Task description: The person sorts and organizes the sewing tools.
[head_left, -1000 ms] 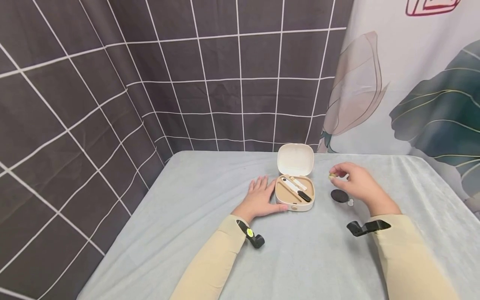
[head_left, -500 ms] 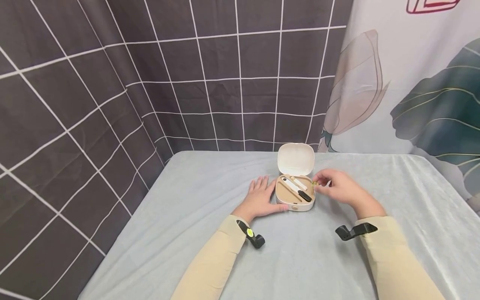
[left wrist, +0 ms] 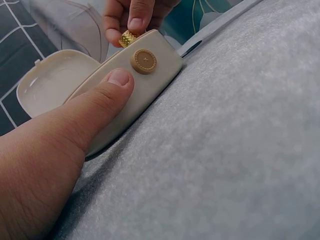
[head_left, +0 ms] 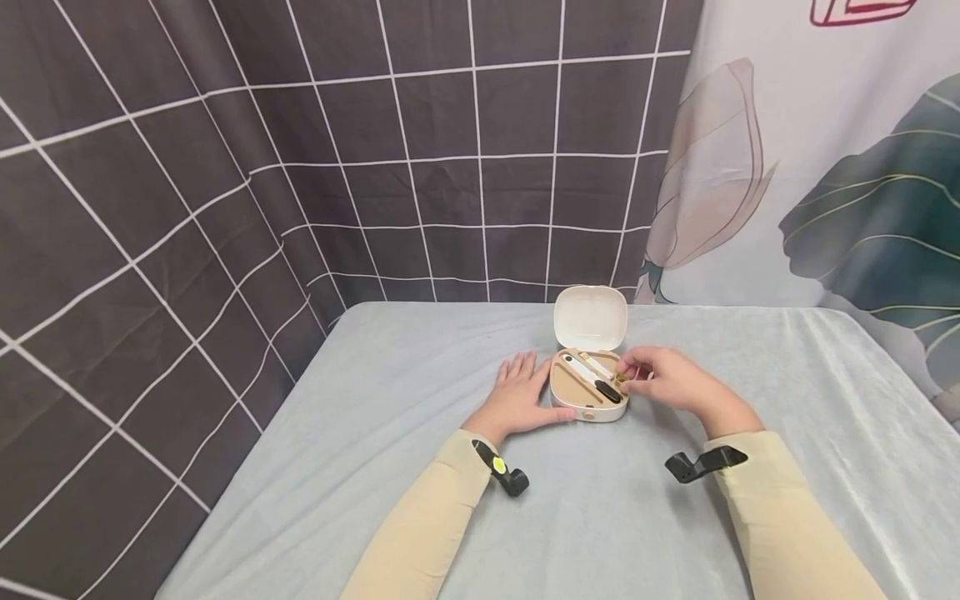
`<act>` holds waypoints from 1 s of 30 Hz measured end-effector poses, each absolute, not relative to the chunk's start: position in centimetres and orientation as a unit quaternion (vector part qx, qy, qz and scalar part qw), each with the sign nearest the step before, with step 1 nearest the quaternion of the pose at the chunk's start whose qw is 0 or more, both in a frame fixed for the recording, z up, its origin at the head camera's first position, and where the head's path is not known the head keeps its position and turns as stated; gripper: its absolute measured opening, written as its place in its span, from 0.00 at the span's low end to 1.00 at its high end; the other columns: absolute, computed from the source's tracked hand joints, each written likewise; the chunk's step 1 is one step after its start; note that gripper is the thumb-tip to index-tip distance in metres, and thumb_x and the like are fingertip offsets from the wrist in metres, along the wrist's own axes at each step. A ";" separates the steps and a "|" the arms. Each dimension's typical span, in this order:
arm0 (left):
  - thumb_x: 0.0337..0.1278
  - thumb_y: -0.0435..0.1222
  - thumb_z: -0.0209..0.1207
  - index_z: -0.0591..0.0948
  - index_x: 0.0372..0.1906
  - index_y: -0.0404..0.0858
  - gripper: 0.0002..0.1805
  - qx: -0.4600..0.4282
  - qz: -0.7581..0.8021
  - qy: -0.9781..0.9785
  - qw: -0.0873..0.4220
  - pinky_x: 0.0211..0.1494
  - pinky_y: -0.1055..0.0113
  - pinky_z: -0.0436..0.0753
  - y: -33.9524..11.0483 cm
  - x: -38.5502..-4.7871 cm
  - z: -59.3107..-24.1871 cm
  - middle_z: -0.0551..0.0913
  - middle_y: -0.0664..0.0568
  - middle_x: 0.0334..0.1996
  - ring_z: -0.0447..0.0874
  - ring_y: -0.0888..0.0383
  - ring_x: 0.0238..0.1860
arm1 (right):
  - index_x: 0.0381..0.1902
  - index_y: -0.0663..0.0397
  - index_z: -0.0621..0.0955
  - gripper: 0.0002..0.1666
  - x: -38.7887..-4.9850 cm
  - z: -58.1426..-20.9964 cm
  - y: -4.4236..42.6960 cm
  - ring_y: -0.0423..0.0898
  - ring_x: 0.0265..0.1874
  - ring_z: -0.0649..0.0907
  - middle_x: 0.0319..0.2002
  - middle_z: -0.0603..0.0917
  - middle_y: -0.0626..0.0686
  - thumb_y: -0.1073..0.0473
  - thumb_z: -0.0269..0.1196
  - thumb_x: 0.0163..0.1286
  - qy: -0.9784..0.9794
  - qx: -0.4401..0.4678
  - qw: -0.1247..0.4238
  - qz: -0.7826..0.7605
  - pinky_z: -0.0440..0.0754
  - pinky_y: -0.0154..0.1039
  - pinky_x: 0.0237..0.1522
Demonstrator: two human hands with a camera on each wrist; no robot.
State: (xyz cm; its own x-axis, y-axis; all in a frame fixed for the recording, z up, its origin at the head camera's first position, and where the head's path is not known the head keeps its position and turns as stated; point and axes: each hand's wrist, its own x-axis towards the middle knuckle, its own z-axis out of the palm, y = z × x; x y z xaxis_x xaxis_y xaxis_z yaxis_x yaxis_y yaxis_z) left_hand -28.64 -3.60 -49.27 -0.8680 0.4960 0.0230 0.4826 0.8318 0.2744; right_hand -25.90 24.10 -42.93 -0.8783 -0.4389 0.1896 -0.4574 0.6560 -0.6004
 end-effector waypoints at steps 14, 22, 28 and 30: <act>0.53 0.76 0.52 0.50 0.83 0.51 0.58 0.256 0.135 0.957 0.025 0.80 0.47 0.38 -3.6 -28.5 -49.1 0.46 0.40 0.81 0.38 0.44 0.81 | 0.36 0.57 0.82 0.08 -26.2 -43.3 23.4 0.43 0.29 0.76 0.30 0.80 0.47 0.67 0.70 0.59 -0.921 0.217 0.018 0.322 0.74 0.39 0.32; 0.52 0.76 0.52 0.50 0.82 0.50 0.59 0.257 0.132 0.957 0.023 0.80 0.46 0.37 -3.6 -28.7 -49.2 0.46 0.41 0.81 0.38 0.45 0.81 | 0.36 0.58 0.83 0.08 -26.4 -43.3 23.1 0.45 0.31 0.75 0.30 0.78 0.49 0.66 0.70 0.58 -0.918 0.170 -0.009 0.359 0.73 0.41 0.33; 0.53 0.76 0.52 0.51 0.82 0.50 0.58 0.259 0.133 0.956 0.021 0.80 0.46 0.38 -3.6 -28.8 -49.4 0.47 0.40 0.81 0.39 0.45 0.81 | 0.39 0.64 0.83 0.11 -26.4 -43.3 23.3 0.45 0.30 0.75 0.28 0.78 0.49 0.66 0.70 0.58 -0.908 0.136 -0.051 0.394 0.74 0.38 0.30; 0.53 0.76 0.52 0.51 0.82 0.50 0.58 0.260 0.133 0.956 0.020 0.80 0.46 0.38 -3.7 -28.9 -49.4 0.47 0.40 0.81 0.39 0.45 0.81 | 0.40 0.64 0.83 0.11 -26.4 -43.3 23.3 0.45 0.29 0.75 0.27 0.78 0.49 0.65 0.70 0.59 -0.906 0.127 -0.063 0.398 0.73 0.38 0.29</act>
State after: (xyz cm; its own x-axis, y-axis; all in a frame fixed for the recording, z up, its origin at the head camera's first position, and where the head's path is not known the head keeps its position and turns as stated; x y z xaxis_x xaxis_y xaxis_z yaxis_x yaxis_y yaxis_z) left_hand -28.85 -3.65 -49.41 -0.8642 0.5022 0.0305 0.4914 0.8295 0.2655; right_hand -26.41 23.28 -43.35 -0.9598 -0.2806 -0.0122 -0.1808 0.6504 -0.7377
